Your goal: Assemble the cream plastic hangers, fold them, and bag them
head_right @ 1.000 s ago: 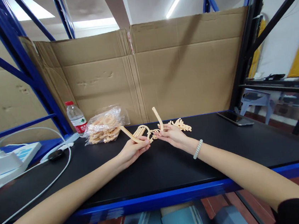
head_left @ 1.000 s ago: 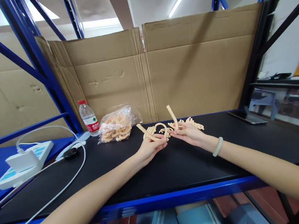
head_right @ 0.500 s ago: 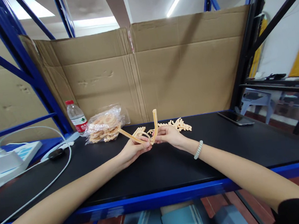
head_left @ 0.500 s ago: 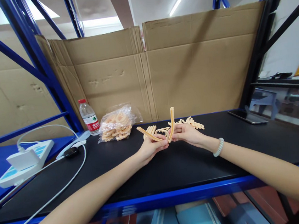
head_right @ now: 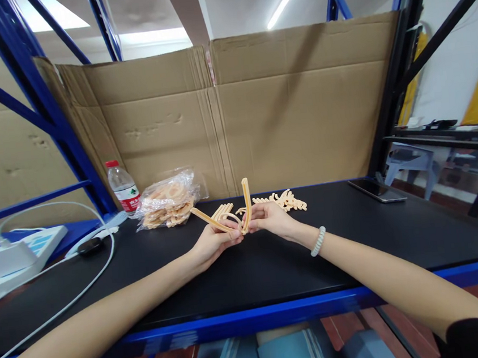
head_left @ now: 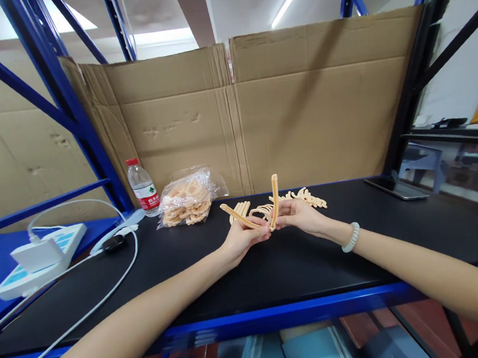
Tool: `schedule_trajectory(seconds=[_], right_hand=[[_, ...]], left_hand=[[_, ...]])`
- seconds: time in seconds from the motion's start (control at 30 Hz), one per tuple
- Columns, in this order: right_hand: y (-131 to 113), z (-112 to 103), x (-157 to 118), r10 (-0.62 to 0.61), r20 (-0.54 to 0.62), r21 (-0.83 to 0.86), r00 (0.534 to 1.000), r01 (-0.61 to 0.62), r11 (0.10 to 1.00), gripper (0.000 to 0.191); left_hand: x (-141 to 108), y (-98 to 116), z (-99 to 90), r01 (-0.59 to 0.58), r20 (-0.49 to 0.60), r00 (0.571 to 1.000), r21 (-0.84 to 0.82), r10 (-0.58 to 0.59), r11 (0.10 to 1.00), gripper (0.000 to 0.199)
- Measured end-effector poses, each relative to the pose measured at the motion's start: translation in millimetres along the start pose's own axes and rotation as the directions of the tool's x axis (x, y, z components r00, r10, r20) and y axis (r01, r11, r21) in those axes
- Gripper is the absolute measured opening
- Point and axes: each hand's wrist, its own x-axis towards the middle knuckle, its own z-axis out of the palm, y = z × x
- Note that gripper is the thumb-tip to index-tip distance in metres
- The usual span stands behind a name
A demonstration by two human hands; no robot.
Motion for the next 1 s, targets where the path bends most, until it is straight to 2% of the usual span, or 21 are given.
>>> schedule_trajectory(seconds=[0.17,0.3,0.5,0.67,0.73,0.8,0.9,0.97,1.0], right_hand=[[0.3,6.5,-2.1,-0.068,-0.040,-0.053,0.997,0.066,0.996,0.025],[3.5,11.9,-2.8,-0.111,-0.066,-0.063,0.992,0.107,0.992,0.025],[4.2,19.1,-5.7,-0.195,-0.168,-0.086,0.966,0.183,0.979,0.024],[7.3,25.0,-6.5,-0.170,-0.222,-0.062,0.960,0.160,0.985,0.027],[7.0,24.0,-4.5,-0.130,-0.197,-0.011,0.972,0.130,0.991,0.028],[3.2,17.0,-1.7,-0.100,-0.155,0.042,0.983,0.107,0.993,0.029],[-9.4,-7.0,0.5,-0.112,-0.137,0.071,0.984,0.123,0.990,0.031],[-20.3,-27.4,-1.0,-0.124,-0.081,-0.017,0.989,0.123,0.992,0.029],[-25.6,-36.9,-2.4,-0.109,-0.015,-0.090,0.994,0.107,0.990,0.028]], left_hand=[[-3.1,-3.8,2.7,-0.033,-0.052,0.998,-0.044,0.031,0.998,0.030],[-4.3,-1.3,4.3,-0.016,-0.097,0.995,-0.093,0.007,0.996,0.026],[-4.3,4.9,6.2,-0.036,-0.141,0.990,-0.138,0.016,0.990,0.018],[-4.0,4.6,6.7,-0.024,-0.154,0.988,-0.155,0.000,0.988,0.015],[-2.3,4.1,6.0,-0.018,-0.166,0.986,-0.152,-0.007,0.988,0.015],[0.0,4.5,4.5,-0.015,-0.184,0.983,-0.141,-0.011,0.990,0.016],[3.0,7.2,1.0,-0.001,-0.203,0.979,-0.120,-0.023,0.993,0.017],[4.1,10.6,-1.6,0.019,-0.200,0.979,-0.113,-0.041,0.993,0.016],[4.4,12.8,-2.8,0.032,-0.193,0.980,-0.110,-0.053,0.993,0.016]])
